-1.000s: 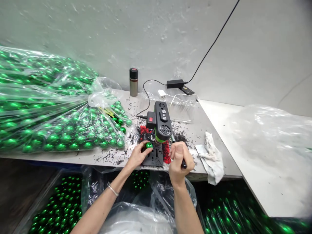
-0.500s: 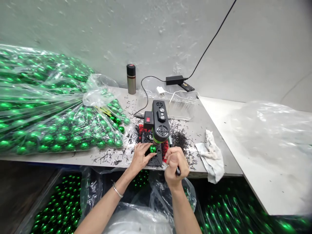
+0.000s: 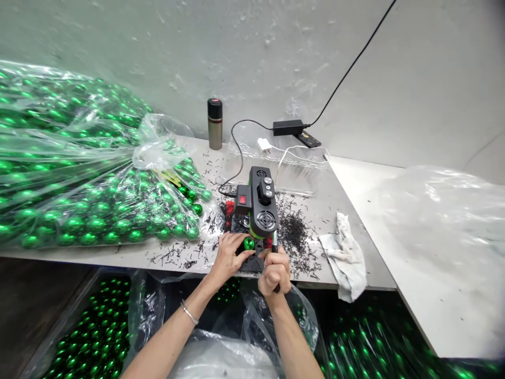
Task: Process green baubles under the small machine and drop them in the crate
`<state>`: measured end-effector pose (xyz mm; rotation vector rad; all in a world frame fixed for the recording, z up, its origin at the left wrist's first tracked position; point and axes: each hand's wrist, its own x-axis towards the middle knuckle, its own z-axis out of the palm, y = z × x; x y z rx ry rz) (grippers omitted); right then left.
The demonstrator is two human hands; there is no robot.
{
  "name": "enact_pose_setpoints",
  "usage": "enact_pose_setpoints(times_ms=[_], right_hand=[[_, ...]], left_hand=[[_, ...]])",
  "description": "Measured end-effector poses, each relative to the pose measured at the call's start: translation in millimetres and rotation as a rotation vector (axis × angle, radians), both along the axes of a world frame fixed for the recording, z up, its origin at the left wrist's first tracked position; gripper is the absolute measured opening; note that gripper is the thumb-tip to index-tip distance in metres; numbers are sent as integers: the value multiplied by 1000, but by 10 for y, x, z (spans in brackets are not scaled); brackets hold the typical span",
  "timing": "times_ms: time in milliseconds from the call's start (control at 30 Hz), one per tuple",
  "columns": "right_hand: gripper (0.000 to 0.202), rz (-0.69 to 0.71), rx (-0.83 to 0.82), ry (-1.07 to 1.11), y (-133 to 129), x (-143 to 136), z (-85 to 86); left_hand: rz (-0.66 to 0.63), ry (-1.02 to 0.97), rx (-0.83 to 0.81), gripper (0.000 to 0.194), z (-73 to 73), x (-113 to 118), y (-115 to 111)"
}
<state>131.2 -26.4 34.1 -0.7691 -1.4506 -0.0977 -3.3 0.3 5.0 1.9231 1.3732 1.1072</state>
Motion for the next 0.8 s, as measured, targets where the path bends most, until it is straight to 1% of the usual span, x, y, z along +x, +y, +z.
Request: enact_pose_setpoints(times_ms=[133,233,300,400,467,533,600,633,667,700,733,800], right_hand=[[28,11,-1,-128,4,55,31],[29,24,-12,-136,-17,83,141],[29,29,-19,-108,-38,86,305],[30,3,-81,-37,-67,75,653],[31,-17,-173,9,-78,60,865],[32,-16,-222,42,-81,36,986],[33,-19,-206,71,-76,3,1003],[33,-24,-182,86,-73,-15,980],[34,-31,-159,97,-70,-33,947],[34,-36,-139,105,-68,-47,908],[34,-39,-124,109,-66,-58,871],[35,-41,-105,104,-65,-64,815]], left_hand=[[-11,5,-2,34,13,-2,-4],[-14,2,-14,33,49,11,24],[-13,-2,-21,33,77,23,41],[-10,-10,-19,33,104,9,-24],[-10,1,4,31,107,-42,-165],[-30,39,42,34,115,-133,-347],[-69,103,81,44,157,-260,-476],[-81,140,95,50,199,-335,-488],[-75,178,106,53,254,-414,-455],[-50,215,108,52,321,-497,-373],[-1,249,106,43,393,-582,-248],[131,310,70,28,529,-744,84]])
